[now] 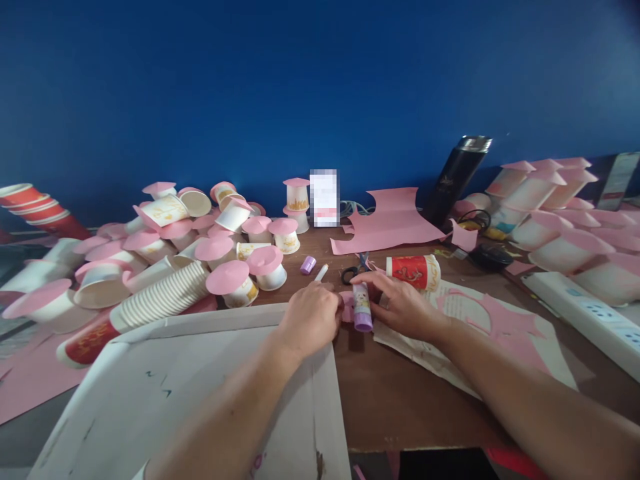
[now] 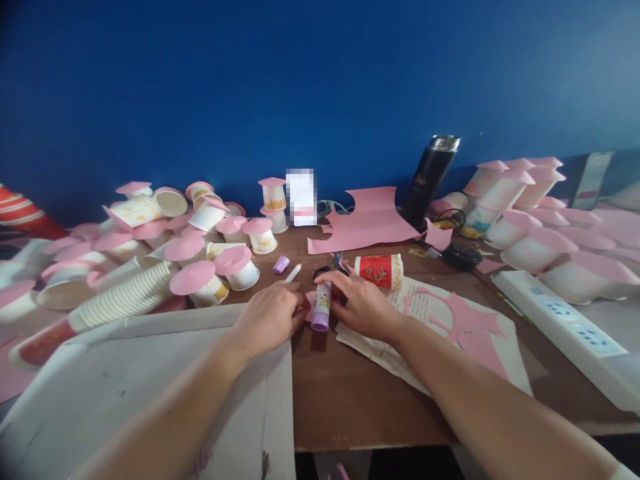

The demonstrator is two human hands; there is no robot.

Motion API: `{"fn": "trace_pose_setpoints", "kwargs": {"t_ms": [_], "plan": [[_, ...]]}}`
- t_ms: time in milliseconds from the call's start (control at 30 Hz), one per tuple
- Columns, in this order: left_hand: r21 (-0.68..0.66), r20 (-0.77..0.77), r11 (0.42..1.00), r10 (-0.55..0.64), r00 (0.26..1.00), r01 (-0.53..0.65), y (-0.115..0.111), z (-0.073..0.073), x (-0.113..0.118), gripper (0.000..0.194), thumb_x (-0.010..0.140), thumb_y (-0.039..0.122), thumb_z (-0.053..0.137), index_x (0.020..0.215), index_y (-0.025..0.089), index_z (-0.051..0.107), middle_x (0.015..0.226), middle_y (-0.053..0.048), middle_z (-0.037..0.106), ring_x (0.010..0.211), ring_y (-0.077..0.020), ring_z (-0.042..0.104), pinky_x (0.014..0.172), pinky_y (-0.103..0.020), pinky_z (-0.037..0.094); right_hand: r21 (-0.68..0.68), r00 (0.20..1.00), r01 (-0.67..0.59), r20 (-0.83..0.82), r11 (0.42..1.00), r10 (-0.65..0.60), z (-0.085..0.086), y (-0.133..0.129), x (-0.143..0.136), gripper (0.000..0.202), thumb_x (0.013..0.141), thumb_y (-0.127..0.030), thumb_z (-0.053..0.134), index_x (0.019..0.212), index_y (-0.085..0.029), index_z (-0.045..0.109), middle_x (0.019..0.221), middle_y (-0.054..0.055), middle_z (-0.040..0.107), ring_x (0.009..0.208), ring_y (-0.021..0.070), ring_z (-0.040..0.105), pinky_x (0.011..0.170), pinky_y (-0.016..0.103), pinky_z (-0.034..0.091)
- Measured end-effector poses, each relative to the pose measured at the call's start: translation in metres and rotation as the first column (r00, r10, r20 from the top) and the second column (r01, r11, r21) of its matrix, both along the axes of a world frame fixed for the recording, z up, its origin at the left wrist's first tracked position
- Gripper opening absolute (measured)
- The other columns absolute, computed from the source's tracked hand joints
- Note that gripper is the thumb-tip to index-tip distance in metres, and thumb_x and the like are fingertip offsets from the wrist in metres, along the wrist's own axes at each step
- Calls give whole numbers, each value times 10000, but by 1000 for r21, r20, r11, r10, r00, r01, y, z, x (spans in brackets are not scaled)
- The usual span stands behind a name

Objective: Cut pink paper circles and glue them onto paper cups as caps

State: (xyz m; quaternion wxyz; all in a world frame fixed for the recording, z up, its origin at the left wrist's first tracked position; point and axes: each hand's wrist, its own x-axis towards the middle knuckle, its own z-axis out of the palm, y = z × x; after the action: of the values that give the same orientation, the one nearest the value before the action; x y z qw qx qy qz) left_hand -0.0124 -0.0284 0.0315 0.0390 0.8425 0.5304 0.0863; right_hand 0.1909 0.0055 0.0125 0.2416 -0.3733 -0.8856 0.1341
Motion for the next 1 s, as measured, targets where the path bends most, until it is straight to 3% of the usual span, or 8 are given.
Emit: {"fn": "trace_pose_setpoints", "kwargs": {"t_ms": [267,500,700,867,1000], "plan": [[-31,45,999,16,999,-15,1,-4,3,198,871,286,487,749,206,621,830,-36,641,725,-190,628,593,-291,405,-134,994,75,-68,988,-85,-1,3,-1,343,832,-201,551,1169,-229,494,907,13,641,753,164,625,704,274,464],[-54,163,998,44,986,-35,10,-16,9,211,857,388,547,956,236,654,960,-35,644,881,-206,634,700,-288,449,-192,981,82,-160,978,-113,-4,4,-3,355,818,-184,544,1163,-228,477,962,27,634,746,152,637,722,268,467],[-18,213,1000,22,977,-18,11,-21,14,305,851,490,545,1011,258,662,950,-27,647,908,-207,626,709,-286,463,-236,978,78,-172,969,-121,-3,3,-2,325,837,-203,539,1153,-234,470,913,16,660,742,162,660,722,278,479],[-1,217,997,72,973,-74,11,-22,19,239,861,425,551,964,251,679,929,-26,667,898,-205,626,714,-283,468,-185,963,117,-219,976,-157,-4,2,-4,263,870,-273,538,1126,-230,491,1002,47,669,802,194,676,736,312,495],[-43,254,998,64,965,-55,13,-22,18,195,856,359,561,965,272,697,974,-17,664,920,-186,620,743,-267,472,-198,923,172,-309,965,-229,-4,0,-6,296,902,-343,523,1168,-216,494,923,58,690,792,213,681,727,333,518]]}}
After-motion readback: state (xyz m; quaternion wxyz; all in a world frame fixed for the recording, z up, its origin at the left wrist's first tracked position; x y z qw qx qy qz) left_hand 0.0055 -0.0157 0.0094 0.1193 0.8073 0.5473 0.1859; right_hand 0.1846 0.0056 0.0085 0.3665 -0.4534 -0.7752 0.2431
